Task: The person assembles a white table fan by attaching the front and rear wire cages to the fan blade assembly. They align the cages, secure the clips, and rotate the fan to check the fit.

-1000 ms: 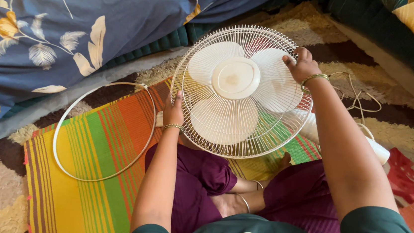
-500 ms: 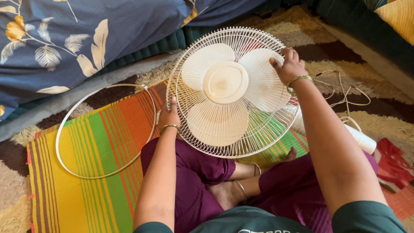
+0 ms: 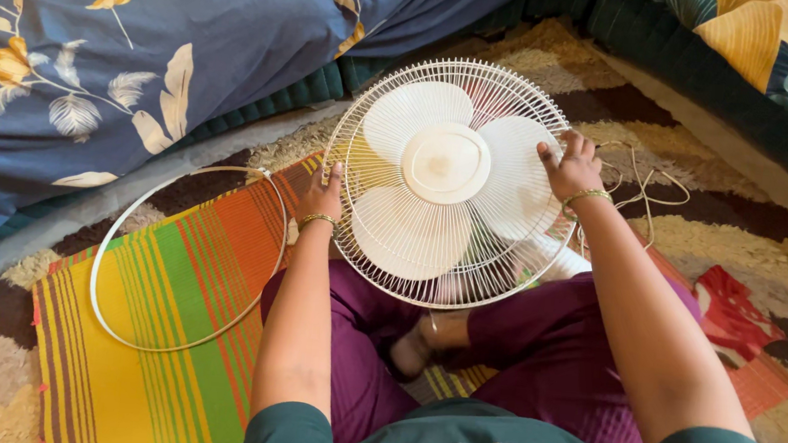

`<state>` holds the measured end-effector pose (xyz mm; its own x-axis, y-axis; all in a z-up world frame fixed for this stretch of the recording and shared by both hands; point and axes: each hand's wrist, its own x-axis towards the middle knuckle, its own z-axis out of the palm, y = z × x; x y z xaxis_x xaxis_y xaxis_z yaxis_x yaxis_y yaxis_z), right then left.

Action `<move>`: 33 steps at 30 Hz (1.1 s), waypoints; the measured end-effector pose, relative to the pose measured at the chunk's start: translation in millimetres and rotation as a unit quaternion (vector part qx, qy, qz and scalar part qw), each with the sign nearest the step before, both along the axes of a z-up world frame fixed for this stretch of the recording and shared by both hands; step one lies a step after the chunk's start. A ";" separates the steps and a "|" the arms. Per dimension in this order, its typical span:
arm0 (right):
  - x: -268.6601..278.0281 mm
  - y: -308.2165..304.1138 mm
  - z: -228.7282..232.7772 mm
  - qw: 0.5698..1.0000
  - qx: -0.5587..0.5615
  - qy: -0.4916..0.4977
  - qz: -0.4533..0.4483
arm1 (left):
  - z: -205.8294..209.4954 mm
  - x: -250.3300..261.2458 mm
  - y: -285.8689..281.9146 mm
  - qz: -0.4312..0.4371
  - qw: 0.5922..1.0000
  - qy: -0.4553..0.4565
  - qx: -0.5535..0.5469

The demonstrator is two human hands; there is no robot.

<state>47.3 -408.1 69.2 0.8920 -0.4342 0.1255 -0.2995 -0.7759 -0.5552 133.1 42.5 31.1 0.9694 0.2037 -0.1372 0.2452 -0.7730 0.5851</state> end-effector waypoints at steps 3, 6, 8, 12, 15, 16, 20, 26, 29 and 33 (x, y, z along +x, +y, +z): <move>-10.2 5.6 5.3 1.000 -0.029 -0.003 0.000 | -2.3 1.9 3.3 -0.012 1.000 0.004 -0.011; -20.0 11.7 15.6 0.998 -0.056 -0.001 0.006 | -3.4 4.5 4.5 -0.020 0.999 -0.016 -0.020; -29.8 15.6 17.1 0.997 -0.070 -0.002 0.010 | -2.0 3.8 7.9 -0.028 0.998 -0.025 -0.042; -40.5 16.8 15.4 0.997 -0.064 -0.037 -0.001 | 4.7 6.0 6.3 -0.031 0.996 -0.001 -0.083; -42.9 25.3 -1.9 0.990 -0.036 -0.136 -0.006 | -4.6 6.4 8.3 -0.037 0.988 -0.064 -0.133; -42.8 27.0 -7.8 0.983 -0.026 -0.180 -0.007 | -8.6 8.1 11.3 -0.041 0.986 -0.079 -0.139; -46.0 17.0 -28.2 0.974 0.052 -0.220 -0.017 | -28.6 14.0 9.2 -0.052 0.978 -0.098 -0.178; -40.6 -27.3 -57.8 0.951 0.183 -0.251 -0.014 | -14.2 15.5 -15.3 -0.046 0.953 -0.125 -0.271; -33.0 -43.7 -71.5 0.916 0.297 -0.269 -0.011 | 3.6 4.8 -28.8 -0.043 0.959 -0.128 -0.249; -35.6 -58.2 -76.7 0.901 0.364 -0.232 -0.041 | 8.6 -14.3 -43.5 -0.035 0.957 -0.159 -0.240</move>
